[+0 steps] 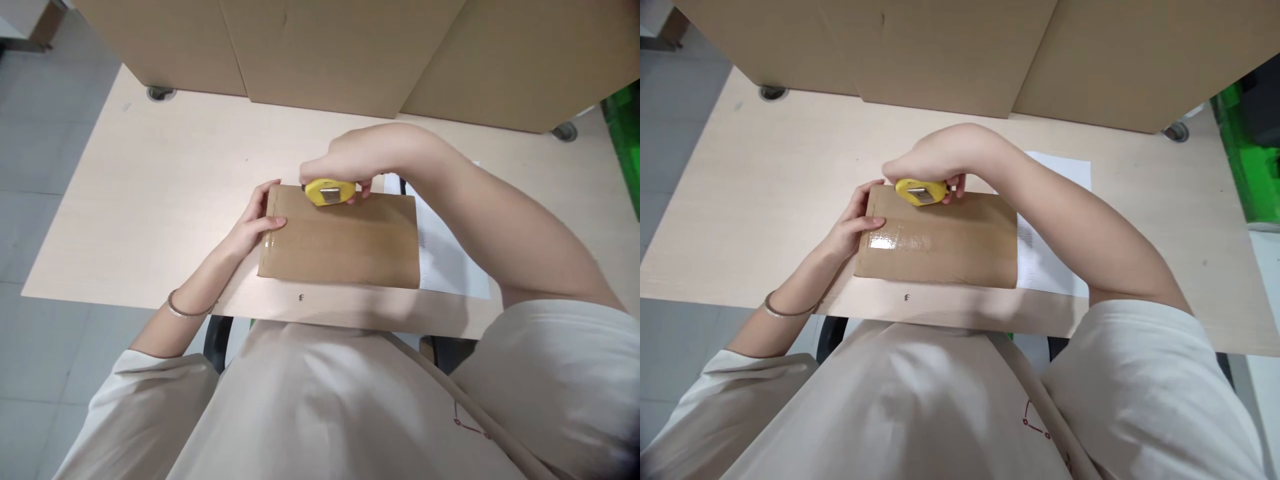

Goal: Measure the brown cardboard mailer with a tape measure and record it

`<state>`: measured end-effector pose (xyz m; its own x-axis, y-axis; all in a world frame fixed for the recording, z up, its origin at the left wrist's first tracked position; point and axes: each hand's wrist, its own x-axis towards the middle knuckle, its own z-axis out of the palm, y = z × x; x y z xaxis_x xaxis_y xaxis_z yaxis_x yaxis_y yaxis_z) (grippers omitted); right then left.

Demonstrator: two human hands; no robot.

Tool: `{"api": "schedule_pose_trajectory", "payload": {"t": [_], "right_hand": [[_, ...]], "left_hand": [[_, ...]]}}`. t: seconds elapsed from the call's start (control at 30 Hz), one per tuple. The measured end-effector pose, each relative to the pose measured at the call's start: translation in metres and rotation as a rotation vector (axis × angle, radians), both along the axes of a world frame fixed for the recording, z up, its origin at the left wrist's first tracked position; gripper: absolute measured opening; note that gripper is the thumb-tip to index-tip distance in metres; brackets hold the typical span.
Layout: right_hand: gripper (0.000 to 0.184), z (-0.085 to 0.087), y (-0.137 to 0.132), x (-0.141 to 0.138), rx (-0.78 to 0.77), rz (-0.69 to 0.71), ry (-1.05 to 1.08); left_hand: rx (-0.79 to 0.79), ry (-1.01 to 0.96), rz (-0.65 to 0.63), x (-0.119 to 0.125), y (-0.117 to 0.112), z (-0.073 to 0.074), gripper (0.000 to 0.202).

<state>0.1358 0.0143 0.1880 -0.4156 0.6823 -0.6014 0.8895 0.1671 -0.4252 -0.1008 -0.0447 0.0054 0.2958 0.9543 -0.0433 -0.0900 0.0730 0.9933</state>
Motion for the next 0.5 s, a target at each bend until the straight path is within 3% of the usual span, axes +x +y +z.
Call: {"api": "schedule_pose_trajectory", "payload": {"t": [0.1, 0.2, 0.33, 0.5], "right_hand": [[0.045, 0.000, -0.002, 0.017, -0.028, -0.071, -0.004], [0.043, -0.002, -0.005, 0.014, -0.024, -0.086, 0.099], [0.047, -0.006, -0.004, -0.016, 0.024, -0.044, 0.200], [0.056, -0.009, -0.004, -0.060, 0.125, 0.042, 0.141]], "left_hand": [[-0.036, -0.007, -0.009, -0.003, 0.005, -0.002, 0.071], [-0.035, -0.028, -0.007, -0.003, 0.005, -0.004, 0.073], [0.025, -0.003, -0.041, -0.001, -0.001, -0.002, 0.080], [0.020, 0.024, -0.055, 0.005, -0.007, 0.012, 0.067]]}}
